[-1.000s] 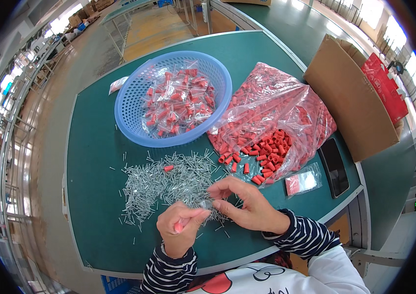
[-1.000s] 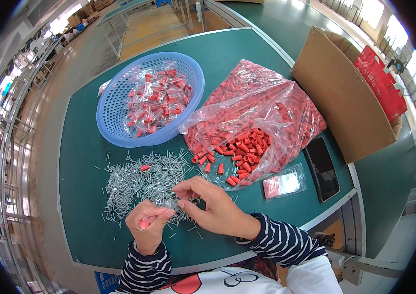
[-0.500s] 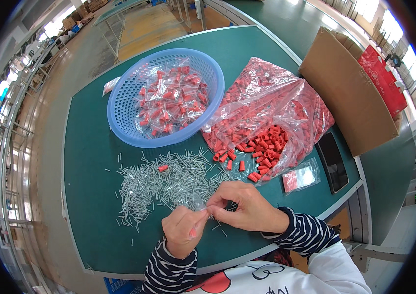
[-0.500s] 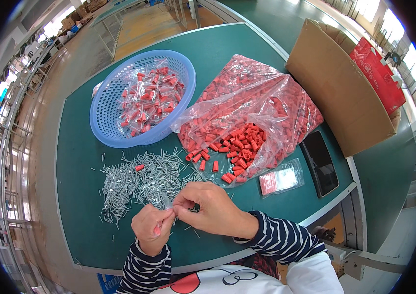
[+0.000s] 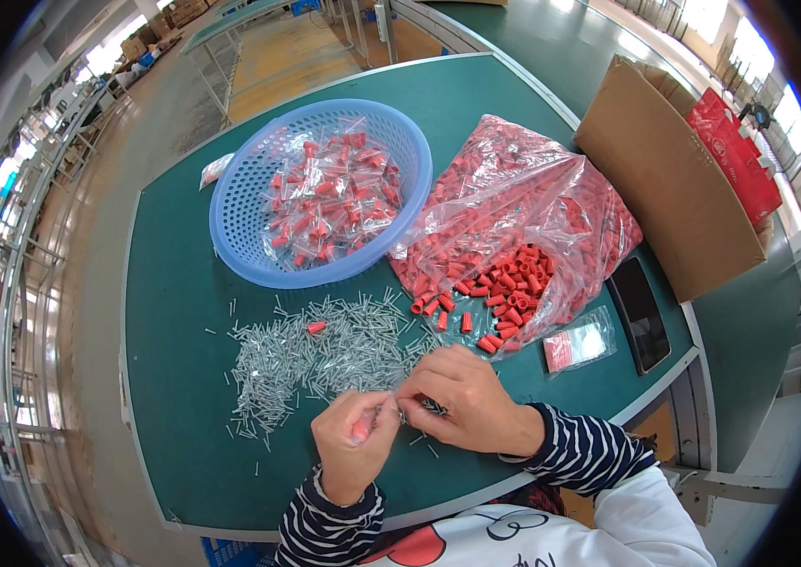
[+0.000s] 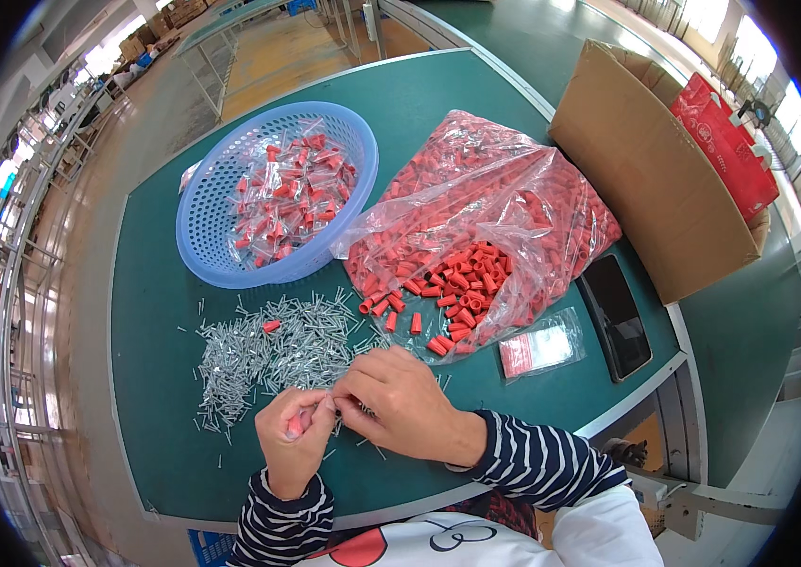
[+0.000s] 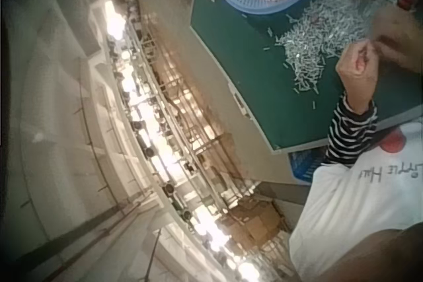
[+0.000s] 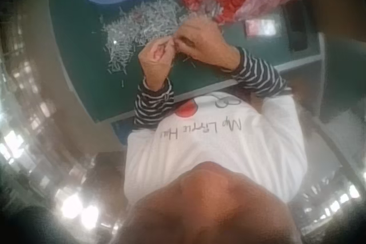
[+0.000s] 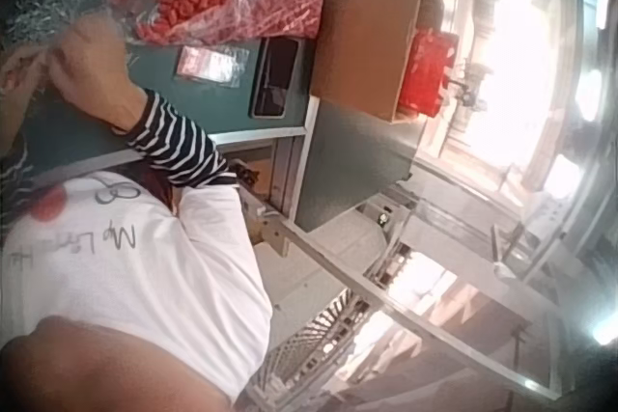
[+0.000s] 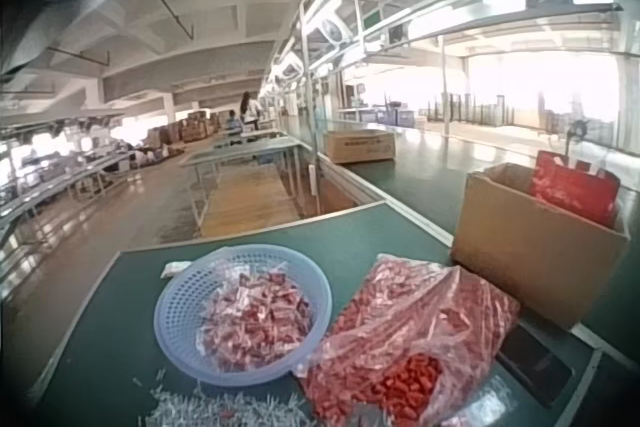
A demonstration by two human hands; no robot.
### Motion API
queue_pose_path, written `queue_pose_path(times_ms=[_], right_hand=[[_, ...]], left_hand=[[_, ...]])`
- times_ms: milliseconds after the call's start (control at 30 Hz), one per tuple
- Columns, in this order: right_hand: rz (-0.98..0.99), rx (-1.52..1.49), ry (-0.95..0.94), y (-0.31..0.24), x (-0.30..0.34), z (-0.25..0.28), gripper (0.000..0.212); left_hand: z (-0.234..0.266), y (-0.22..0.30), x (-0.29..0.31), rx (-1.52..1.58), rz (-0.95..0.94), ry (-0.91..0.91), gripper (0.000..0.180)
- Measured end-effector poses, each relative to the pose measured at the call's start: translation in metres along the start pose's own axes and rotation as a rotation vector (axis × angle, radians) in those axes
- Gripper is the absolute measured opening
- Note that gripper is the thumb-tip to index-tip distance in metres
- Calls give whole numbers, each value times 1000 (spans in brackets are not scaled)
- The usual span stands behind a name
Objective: The person assembles small red plastic caps onto metal pins by hand, then places the assembled units into a plastic bag.
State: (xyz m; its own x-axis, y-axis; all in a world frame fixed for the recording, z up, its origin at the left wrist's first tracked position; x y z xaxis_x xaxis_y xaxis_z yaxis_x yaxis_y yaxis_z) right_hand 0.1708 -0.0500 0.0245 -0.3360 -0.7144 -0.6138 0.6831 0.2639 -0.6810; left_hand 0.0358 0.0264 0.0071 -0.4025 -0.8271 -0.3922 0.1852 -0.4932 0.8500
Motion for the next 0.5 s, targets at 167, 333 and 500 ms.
queue_pose_path(times_ms=[167,333,500], right_hand=[[62,40,-50,-6,0,-4,17],[26,-7,19,-8,-2,1,15],[11,18,31,1,-2,3,16]], left_hand=[[5,-3,0,-99,15,92,11],[14,-10,-6,-85,109,158,5],[13,2,-6,62,274,25,5]])
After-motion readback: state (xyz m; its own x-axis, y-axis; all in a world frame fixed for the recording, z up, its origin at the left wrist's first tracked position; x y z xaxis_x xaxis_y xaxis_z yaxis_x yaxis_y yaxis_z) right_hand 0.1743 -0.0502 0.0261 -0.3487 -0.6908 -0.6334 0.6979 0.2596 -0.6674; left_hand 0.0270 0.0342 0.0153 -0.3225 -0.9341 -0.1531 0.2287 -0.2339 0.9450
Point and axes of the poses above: each hand's wrist, its own x-axis away from the middle knuckle, its own z-axis out of the back of the hand, y = z × x, the point moved 5 cm from there along -x, towards the middle knuckle, and after that the axes turned 14 degrees about y, right-handed, at the moved point
